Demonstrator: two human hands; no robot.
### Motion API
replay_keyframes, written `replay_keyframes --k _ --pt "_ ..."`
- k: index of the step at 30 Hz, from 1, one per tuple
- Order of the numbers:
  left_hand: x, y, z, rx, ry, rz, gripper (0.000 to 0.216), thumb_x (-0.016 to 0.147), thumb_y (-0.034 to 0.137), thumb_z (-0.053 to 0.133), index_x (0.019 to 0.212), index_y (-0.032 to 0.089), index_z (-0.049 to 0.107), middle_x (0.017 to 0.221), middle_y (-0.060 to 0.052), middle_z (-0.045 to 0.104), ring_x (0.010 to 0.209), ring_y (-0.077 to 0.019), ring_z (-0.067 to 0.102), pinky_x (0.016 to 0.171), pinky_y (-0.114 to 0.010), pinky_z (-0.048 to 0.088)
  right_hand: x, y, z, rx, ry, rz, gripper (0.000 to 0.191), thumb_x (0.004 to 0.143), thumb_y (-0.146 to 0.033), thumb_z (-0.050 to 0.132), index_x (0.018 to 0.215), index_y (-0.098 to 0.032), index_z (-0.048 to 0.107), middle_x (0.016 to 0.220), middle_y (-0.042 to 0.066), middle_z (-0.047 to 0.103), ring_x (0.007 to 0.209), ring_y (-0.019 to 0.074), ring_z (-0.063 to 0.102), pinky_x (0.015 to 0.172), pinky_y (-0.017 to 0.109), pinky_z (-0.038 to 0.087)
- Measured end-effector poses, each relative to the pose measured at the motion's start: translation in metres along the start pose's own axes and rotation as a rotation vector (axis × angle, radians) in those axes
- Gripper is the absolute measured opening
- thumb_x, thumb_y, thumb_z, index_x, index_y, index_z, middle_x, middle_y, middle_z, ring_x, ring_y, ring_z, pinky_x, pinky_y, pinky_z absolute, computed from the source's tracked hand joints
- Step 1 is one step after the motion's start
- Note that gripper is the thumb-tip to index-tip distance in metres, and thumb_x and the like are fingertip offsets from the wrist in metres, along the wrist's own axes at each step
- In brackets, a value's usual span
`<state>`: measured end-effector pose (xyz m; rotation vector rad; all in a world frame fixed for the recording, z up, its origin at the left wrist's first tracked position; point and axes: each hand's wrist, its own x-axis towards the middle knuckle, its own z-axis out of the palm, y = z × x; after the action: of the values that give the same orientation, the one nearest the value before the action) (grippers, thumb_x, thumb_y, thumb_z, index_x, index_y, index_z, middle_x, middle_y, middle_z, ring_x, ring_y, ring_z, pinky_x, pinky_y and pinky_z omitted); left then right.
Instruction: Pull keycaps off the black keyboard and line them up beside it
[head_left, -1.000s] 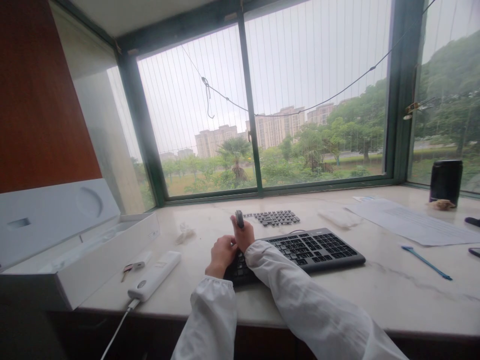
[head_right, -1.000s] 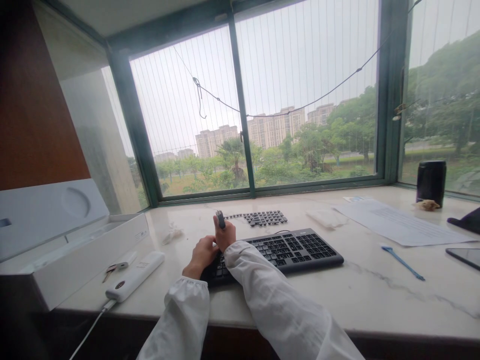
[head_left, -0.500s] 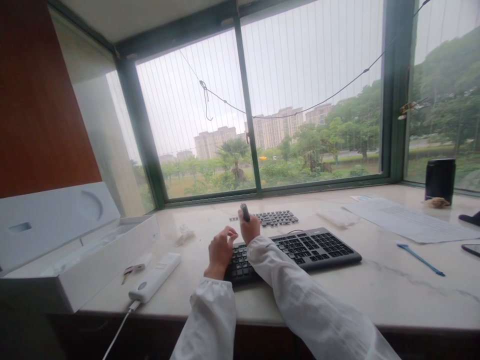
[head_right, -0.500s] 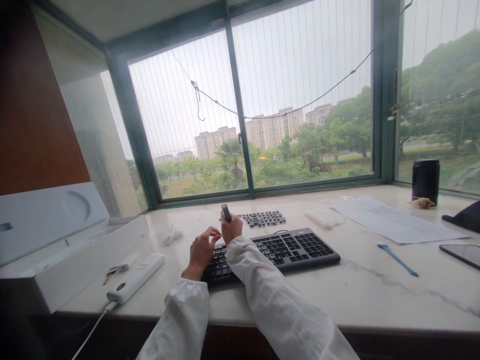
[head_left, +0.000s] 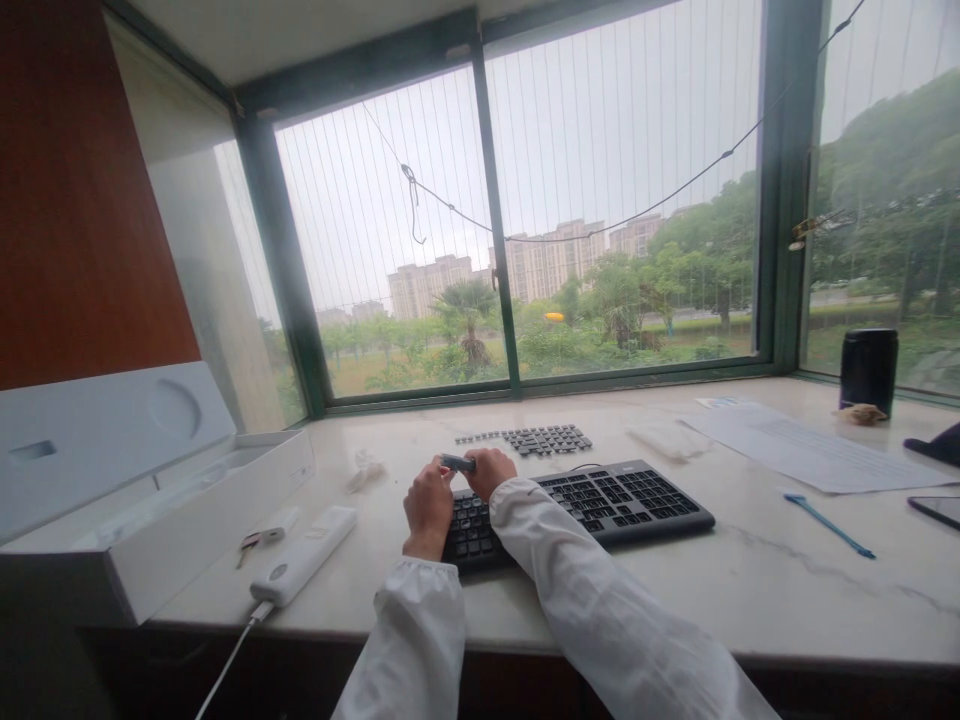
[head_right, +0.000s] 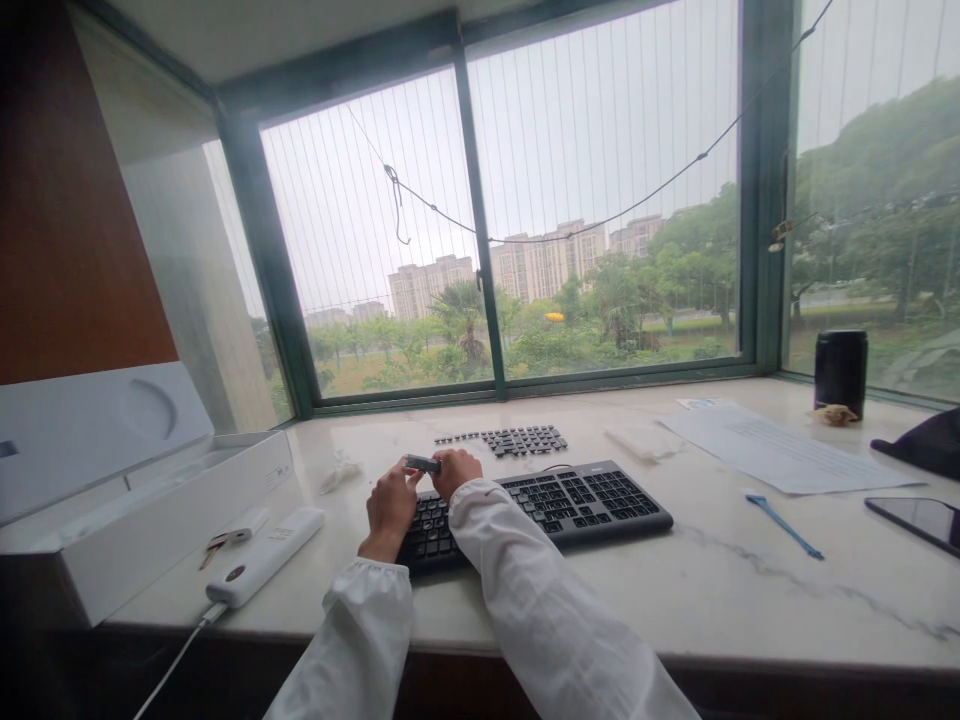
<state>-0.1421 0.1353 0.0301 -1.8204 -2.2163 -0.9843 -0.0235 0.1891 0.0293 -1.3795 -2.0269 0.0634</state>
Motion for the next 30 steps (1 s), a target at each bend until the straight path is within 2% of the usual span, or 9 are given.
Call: replay_keyframes --k 4,11,16,20,25,30 --pt "0.000 -0.002 0.001 0.016 0.010 -0.024 0.022 0.087 0.037 0.045 0.103 0.028 0.057 0.095 -0.004 0.068 0.083 -0.0209 0.062 0.063 -0.027 0.040 -0.001 -0.002 -0.003 -0.017 -0.073 -0.001 0.033 0.081 -0.053 0.048 0.088 -0.031 0.070 0.082 0.003 0.069 0.075 0.0173 0.061 0.061 0.024 0.036" --pt "0.001 -0.003 0.004 -0.037 0.052 0.055 0.017 0.084 0.035 0.051 0.099 0.030 0.058 0.098 0.000 0.068 0.083 -0.0191 0.062 0.061 -0.025 0.039 0.001 -0.004 -0.007 -0.003 -0.134 0.096 0.033 0.082 -0.053 0.046 0.089 -0.031 0.069 0.083 0.003 0.069 0.078 0.0172 0.062 0.059 0.023 0.037" --pt "0.001 -0.003 0.006 -0.029 0.053 0.067 0.016 0.085 0.033 0.051 0.098 0.029 0.059 0.098 -0.001 0.068 0.083 -0.0188 0.062 0.062 -0.025 0.039 -0.003 -0.004 -0.020 -0.090 -0.117 0.054 0.025 0.083 -0.040 0.048 0.091 -0.028 0.069 0.086 0.004 0.069 0.082 0.0171 0.062 0.064 0.023 0.038" --pt "0.001 -0.005 0.006 -0.050 0.060 0.072 0.016 0.086 0.031 0.050 0.100 0.030 0.059 0.100 -0.001 0.066 0.082 -0.0173 0.061 0.062 -0.024 0.038 -0.011 0.003 -0.041 -0.211 -0.080 -0.004 0.025 0.085 -0.032 0.044 0.092 -0.029 0.068 0.085 0.004 0.068 0.078 0.0178 0.062 0.064 0.025 0.039" --pt "0.000 -0.007 0.008 -0.056 0.056 0.072 0.014 0.085 0.028 0.051 0.094 0.030 0.061 0.101 0.000 0.064 0.080 -0.0163 0.061 0.060 -0.025 0.037 -0.020 0.032 -0.083 -0.432 -0.138 -0.098 0.021 0.082 -0.026 0.047 0.089 -0.024 0.067 0.083 0.006 0.068 0.078 0.0204 0.063 0.068 0.029 0.040" --pt "0.000 -0.006 0.008 -0.056 0.027 0.060 0.015 0.087 0.028 0.048 0.095 0.028 0.061 0.099 -0.002 0.064 0.083 -0.0162 0.060 0.064 -0.025 0.039 -0.030 0.095 -0.120 -0.558 -0.143 -0.029 0.022 0.082 -0.028 0.046 0.089 -0.025 0.067 0.083 0.007 0.068 0.076 0.0220 0.063 0.066 0.030 0.040"
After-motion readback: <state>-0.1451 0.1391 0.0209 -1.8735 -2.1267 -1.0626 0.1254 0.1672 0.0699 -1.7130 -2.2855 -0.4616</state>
